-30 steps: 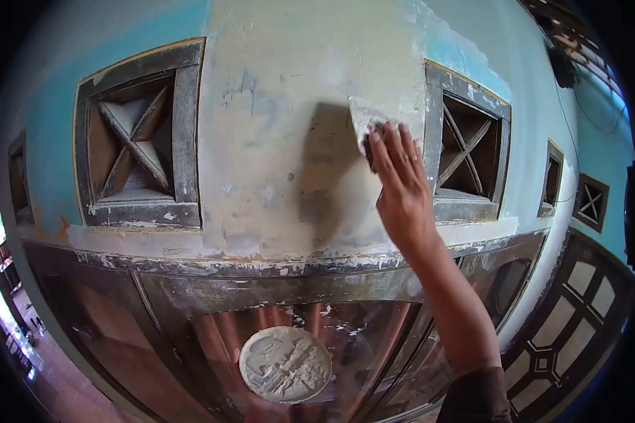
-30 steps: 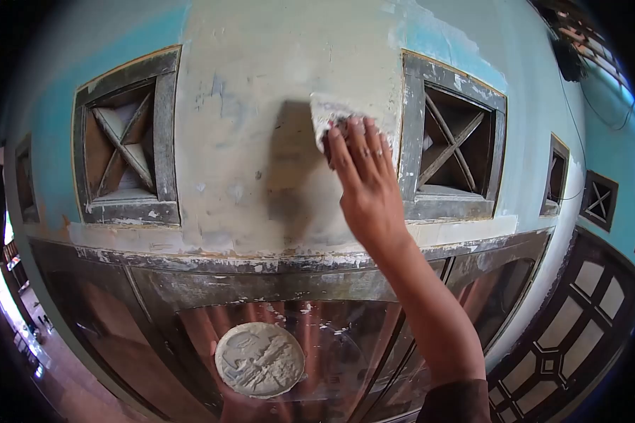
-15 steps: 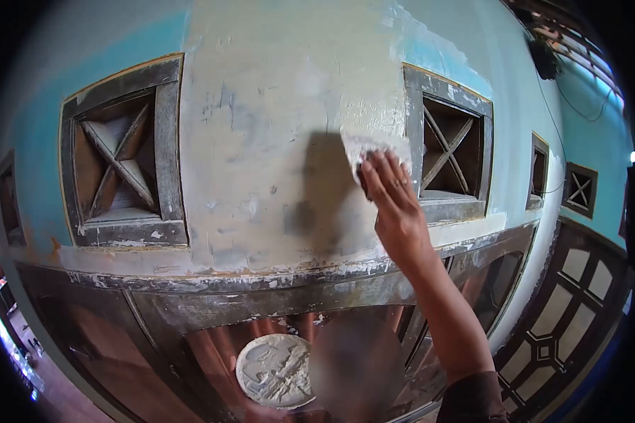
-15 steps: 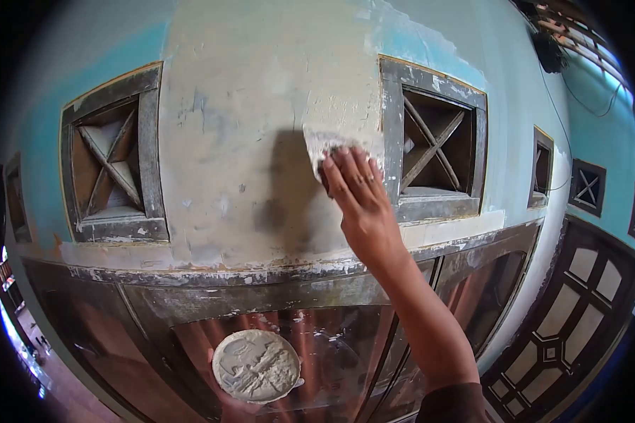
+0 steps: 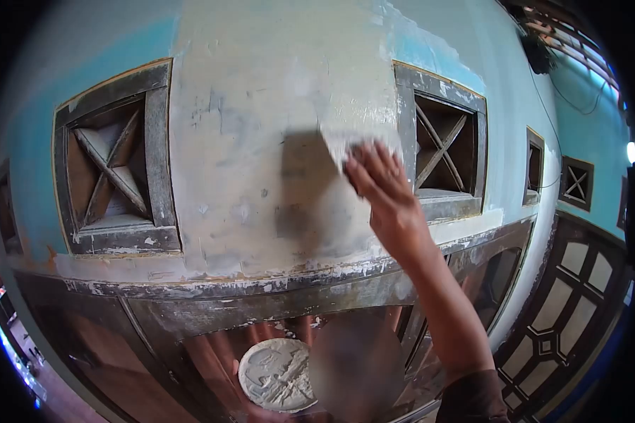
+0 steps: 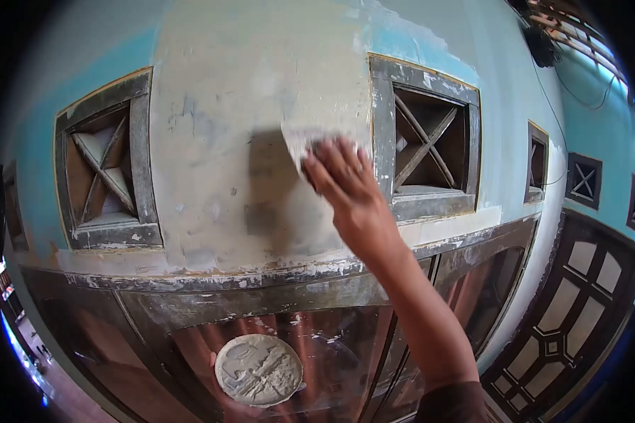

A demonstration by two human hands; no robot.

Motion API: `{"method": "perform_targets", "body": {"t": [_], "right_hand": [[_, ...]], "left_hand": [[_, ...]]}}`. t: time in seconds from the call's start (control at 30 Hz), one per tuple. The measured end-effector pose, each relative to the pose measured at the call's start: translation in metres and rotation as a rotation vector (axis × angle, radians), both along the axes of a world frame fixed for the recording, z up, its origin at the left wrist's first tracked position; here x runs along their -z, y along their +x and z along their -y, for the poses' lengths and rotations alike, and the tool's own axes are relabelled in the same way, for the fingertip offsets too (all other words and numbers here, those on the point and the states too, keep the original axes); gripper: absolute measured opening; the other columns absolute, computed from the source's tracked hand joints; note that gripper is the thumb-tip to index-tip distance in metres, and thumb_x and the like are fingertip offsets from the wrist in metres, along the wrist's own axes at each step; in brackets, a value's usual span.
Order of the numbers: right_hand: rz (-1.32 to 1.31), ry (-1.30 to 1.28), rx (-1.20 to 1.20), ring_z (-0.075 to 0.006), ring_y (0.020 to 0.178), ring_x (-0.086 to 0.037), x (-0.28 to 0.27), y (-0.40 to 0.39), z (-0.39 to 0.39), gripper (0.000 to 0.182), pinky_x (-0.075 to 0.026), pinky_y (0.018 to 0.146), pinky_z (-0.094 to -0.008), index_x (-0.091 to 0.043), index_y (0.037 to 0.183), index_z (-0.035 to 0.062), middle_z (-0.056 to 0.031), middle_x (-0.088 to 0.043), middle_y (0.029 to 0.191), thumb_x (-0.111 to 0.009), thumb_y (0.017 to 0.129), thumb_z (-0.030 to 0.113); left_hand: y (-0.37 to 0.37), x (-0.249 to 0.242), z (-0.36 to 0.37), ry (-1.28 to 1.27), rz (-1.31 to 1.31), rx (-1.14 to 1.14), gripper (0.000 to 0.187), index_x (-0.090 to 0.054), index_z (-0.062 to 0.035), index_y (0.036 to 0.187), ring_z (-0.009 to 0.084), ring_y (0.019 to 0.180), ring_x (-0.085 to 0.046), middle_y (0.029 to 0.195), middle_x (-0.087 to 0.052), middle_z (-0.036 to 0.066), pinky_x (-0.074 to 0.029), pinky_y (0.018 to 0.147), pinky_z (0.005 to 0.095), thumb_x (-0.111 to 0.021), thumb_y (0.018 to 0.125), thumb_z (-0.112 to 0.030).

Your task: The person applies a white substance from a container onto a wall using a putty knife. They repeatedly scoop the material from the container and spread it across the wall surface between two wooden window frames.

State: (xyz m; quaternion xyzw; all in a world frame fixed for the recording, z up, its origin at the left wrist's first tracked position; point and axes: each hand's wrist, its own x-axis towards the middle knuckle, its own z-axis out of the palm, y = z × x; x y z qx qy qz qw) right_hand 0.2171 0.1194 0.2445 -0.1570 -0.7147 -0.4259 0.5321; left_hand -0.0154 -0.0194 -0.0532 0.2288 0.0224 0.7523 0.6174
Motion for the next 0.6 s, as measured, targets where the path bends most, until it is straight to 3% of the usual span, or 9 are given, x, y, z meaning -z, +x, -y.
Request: {"method": "perform_targets", "body": {"t": [0.03,0.1,0.23,0.3,0.37,0.5,0.6], "right_hand": [[-0.019,0.024,0.009,-0.0385,0.144,-0.039,-0.018,-0.002,0.001,0.059,-0.030,0.119,-0.0550,-0.052,0.143,0.0087,-0.0180,-0.048,0.151,-0.050,0.087,-0.011],[-0.018,-0.056,0.041,-0.0391,0.145,-0.038,-0.035,-0.003,-0.012,0.060,-0.030,0.118,-0.0560,-0.052,0.143,0.0074,-0.0199,-0.046,0.151,-0.050,0.086,-0.012],[0.030,-0.118,0.028,-0.0390,0.145,-0.037,0.002,-0.009,-0.021,0.062,-0.032,0.119,-0.0529,-0.055,0.142,0.0092,-0.0200,-0.045,0.152,-0.053,0.085,-0.016],[0.080,-0.153,0.065,-0.0387,0.145,-0.036,0.036,-0.009,-0.016,0.063,-0.031,0.120,-0.0523,-0.055,0.143,0.0104,-0.0194,-0.044,0.153,-0.053,0.085,-0.015],[0.104,-0.217,0.051,-0.0383,0.145,-0.037,0.045,-0.003,0.006,0.062,-0.030,0.121,-0.0525,-0.056,0.142,0.0100,-0.0194,-0.044,0.153,-0.053,0.086,-0.016],[-0.017,0.024,-0.005,-0.0407,0.144,-0.039,-0.019,0.002,0.013,0.056,-0.029,0.119,-0.0560,-0.055,0.140,0.0081,-0.0208,-0.049,0.148,-0.049,0.087,-0.011],[-0.009,-0.046,0.031,-0.0418,0.144,-0.037,-0.041,0.004,-0.014,0.059,-0.030,0.118,-0.0559,-0.052,0.143,0.0074,-0.0211,-0.045,0.151,-0.047,0.087,-0.011]], "left_hand": [[-0.001,-0.012,0.003,0.005,-0.108,0.017,0.085,-0.045,-0.0043,0.145,0.0512,0.127,-0.051,0.143,-0.050,0.026,-0.047,0.101,0.0675,-0.041,0.094,-0.072],[0.014,-0.050,0.018,-0.230,0.191,0.053,0.085,-0.046,-0.0051,0.145,0.0488,0.126,-0.052,0.142,-0.052,0.024,-0.047,0.102,0.0656,-0.041,0.093,-0.072],[0.012,-0.032,0.016,-0.150,0.104,0.092,0.083,-0.050,-0.0060,0.142,0.0457,0.126,-0.054,0.140,-0.055,0.021,-0.047,0.103,0.0633,-0.041,0.093,-0.072],[0.015,-0.017,0.010,-0.278,-0.001,-0.096,0.086,-0.045,-0.0013,0.146,0.0488,0.130,-0.049,0.146,-0.049,0.027,-0.044,0.105,0.0667,-0.046,0.094,-0.069],[0.011,-0.017,0.009,0.053,0.161,0.204,0.086,-0.045,-0.0009,0.146,0.0493,0.131,-0.048,0.145,-0.050,0.028,-0.043,0.106,0.0673,-0.046,0.094,-0.069],[0.010,-0.020,0.011,-0.110,-0.112,-0.043,0.082,-0.051,-0.0066,0.142,0.0434,0.126,-0.055,0.141,-0.055,0.018,-0.046,0.105,0.0620,-0.043,0.093,-0.072],[0.009,-0.008,0.000,-0.016,0.058,0.084,0.084,-0.045,-0.0047,0.147,0.0466,0.130,-0.050,0.146,-0.050,0.022,-0.043,0.107,0.0647,-0.042,0.095,-0.070]]}}
